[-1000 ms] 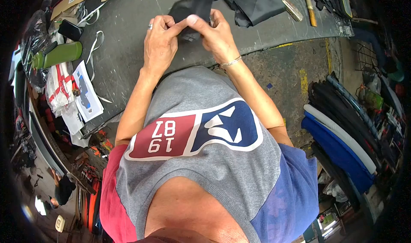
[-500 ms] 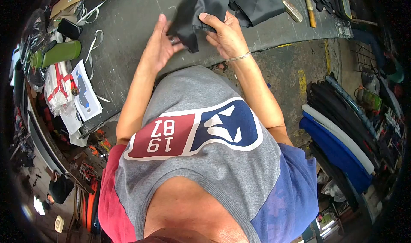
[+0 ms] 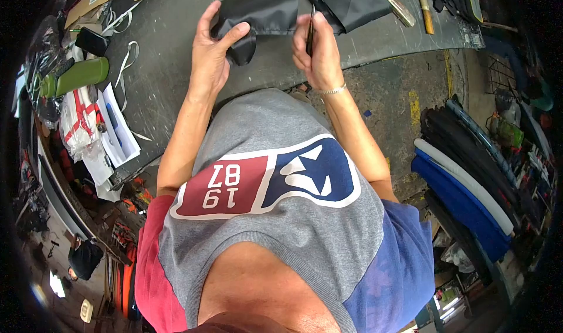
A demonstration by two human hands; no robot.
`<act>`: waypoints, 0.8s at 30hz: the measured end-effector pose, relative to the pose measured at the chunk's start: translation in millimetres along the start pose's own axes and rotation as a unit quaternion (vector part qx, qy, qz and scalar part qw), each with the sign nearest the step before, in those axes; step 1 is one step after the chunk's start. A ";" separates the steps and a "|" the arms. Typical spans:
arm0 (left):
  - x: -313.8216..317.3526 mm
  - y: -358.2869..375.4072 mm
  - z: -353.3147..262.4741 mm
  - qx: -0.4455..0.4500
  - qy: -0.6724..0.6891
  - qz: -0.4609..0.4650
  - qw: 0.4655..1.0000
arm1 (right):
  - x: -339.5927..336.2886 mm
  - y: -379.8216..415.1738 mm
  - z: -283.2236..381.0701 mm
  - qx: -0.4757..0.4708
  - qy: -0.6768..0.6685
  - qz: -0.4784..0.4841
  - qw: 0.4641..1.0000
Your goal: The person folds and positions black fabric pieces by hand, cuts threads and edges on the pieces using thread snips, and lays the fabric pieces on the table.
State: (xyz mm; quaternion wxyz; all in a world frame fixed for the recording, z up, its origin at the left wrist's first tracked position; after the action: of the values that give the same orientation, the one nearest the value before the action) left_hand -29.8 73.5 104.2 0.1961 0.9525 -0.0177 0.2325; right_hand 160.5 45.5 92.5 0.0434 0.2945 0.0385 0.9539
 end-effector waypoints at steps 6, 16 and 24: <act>3.0 -0.1 -18.8 0.063 -0.024 -0.003 0.998 | 24.8 49.5 -17.4 0.115 0.046 0.133 0.983; 22.2 22.5 -32.2 0.088 -0.113 -0.023 0.989 | 48.5 46.7 -25.5 0.172 0.018 0.178 0.969; 24.4 28.5 -34.5 0.103 -0.163 -0.026 0.981 | 50.9 44.3 -23.4 0.157 0.000 0.186 0.970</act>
State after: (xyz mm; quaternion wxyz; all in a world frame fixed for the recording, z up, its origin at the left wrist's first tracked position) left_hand -26.6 61.8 153.7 0.0980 0.9928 -0.0005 0.0696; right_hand 102.7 5.7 106.1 -0.1821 0.2993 0.1324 0.9272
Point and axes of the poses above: each hand's wrist, its own y-axis away from the middle knuckle, its own x-axis out of the palm, z = x × y, the point moved 10 cm from there along -y, towards the middle knuckle, and after that the axes turned 13 degrees about -x, right-handed, at the moved point
